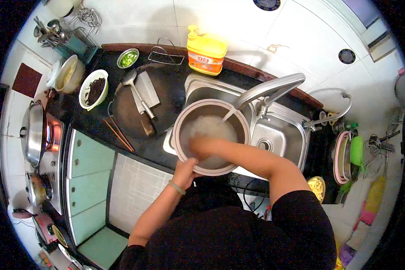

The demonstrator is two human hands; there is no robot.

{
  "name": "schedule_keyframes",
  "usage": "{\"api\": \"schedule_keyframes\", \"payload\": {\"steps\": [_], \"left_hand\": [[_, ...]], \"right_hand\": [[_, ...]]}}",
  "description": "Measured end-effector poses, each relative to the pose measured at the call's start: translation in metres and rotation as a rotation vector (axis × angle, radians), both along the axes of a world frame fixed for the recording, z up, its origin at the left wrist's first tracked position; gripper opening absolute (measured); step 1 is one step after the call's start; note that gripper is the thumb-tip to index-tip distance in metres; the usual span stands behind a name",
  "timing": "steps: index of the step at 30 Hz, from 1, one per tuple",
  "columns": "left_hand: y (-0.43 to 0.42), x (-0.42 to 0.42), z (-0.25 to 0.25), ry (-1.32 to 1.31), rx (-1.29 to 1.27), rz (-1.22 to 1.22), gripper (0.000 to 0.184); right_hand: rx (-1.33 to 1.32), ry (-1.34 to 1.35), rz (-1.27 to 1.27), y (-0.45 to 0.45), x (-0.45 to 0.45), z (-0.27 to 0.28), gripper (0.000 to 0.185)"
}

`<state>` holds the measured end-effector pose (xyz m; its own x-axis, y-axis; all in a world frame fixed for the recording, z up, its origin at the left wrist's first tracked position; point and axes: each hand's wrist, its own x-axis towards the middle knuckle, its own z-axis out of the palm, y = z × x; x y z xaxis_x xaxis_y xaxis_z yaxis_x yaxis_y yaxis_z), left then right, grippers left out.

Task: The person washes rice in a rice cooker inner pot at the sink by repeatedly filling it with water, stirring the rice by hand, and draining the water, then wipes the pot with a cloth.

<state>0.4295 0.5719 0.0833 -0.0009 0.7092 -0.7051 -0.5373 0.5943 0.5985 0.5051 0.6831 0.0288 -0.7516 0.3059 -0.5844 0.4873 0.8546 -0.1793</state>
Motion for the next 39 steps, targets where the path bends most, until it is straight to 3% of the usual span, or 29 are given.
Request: {"api": "schedule_keyframes", "payload": {"steps": [2,3,6,9,11,12,14,15,18,20,21,23,24,26,27,29,30,32,33,35,39], "left_hand": [[-0.001,0.000,0.000,0.002,-0.023,-0.015,0.033],[-0.001,0.000,-0.003,0.007,-0.016,-0.012,0.033],[0.002,0.001,0.000,-0.012,0.006,-0.003,0.034],[0.000,-0.001,-0.003,-0.015,-0.007,0.015,0.035],[0.001,0.002,-0.004,-0.007,-0.023,0.016,0.035],[0.002,0.004,-0.001,-0.014,-0.001,0.041,0.035],[0.002,0.005,-0.003,-0.026,0.019,0.065,0.035],[0.003,0.006,-0.007,-0.023,0.019,0.071,0.035],[0.004,0.006,-0.009,-0.021,0.025,0.066,0.034],[0.004,0.004,-0.010,-0.015,0.033,0.057,0.033],[0.003,0.003,-0.010,-0.017,0.029,0.051,0.033],[0.001,0.001,-0.010,-0.016,0.025,0.046,0.033],[0.001,0.001,-0.009,-0.001,0.009,0.040,0.032],[-0.001,0.003,-0.004,0.008,-0.010,0.046,0.032],[-0.001,0.004,0.000,0.001,0.015,0.069,0.026],[-0.002,0.003,0.001,-0.006,0.039,0.090,0.022],[-0.001,0.002,0.000,-0.036,0.025,0.057,0.027],[0.002,0.002,-0.002,-0.070,0.017,0.013,0.033],[0.002,0.002,-0.003,-0.060,0.003,0.027,0.034],[0.000,0.003,-0.007,-0.047,-0.012,0.042,0.035],[0.000,0.001,-0.005,0.004,0.037,0.031,0.034]], "right_hand": [[-0.028,0.013,0.247,-0.006,0.008,0.005,0.028],[-0.028,0.010,0.244,-0.005,0.009,-0.007,0.028],[0.182,0.161,0.151,0.014,0.014,-0.038,0.026],[0.180,0.201,-0.055,0.048,0.029,-0.041,0.029],[0.056,0.034,-0.176,0.065,0.041,-0.069,0.033],[0.057,0.030,-0.175,0.064,0.047,-0.059,0.033],[-0.286,-0.047,-0.380,0.060,0.056,-0.032,0.038],[-0.286,-0.051,-0.382,0.055,0.057,-0.038,0.038],[-0.421,-0.119,-0.265,0.027,0.048,-0.061,0.040],[-0.483,-0.146,0.108,0.013,0.029,-0.063,0.038],[-0.485,-0.142,0.106,0.007,0.027,-0.059,0.038],[-0.508,0.035,-0.227,0.000,0.024,-0.052,0.038],[-0.509,0.035,-0.225,0.001,0.022,-0.030,0.038],[-0.721,0.192,-0.502,0.007,0.018,0.023,0.031],[-0.721,0.185,-0.494,0.012,0.018,0.015,0.031],[-0.524,0.492,-0.676,0.019,0.018,-0.007,0.031],[-0.521,0.491,-0.678,0.023,0.018,0.000,0.031],[-0.179,0.331,-0.770,0.028,0.023,0.024,0.039],[-0.174,0.331,-0.773,0.029,0.026,0.022,0.039],[0.139,0.317,-0.376,0.031,0.030,0.011,0.040],[0.136,0.155,-0.167,0.027,0.045,-0.003,0.039]]}}
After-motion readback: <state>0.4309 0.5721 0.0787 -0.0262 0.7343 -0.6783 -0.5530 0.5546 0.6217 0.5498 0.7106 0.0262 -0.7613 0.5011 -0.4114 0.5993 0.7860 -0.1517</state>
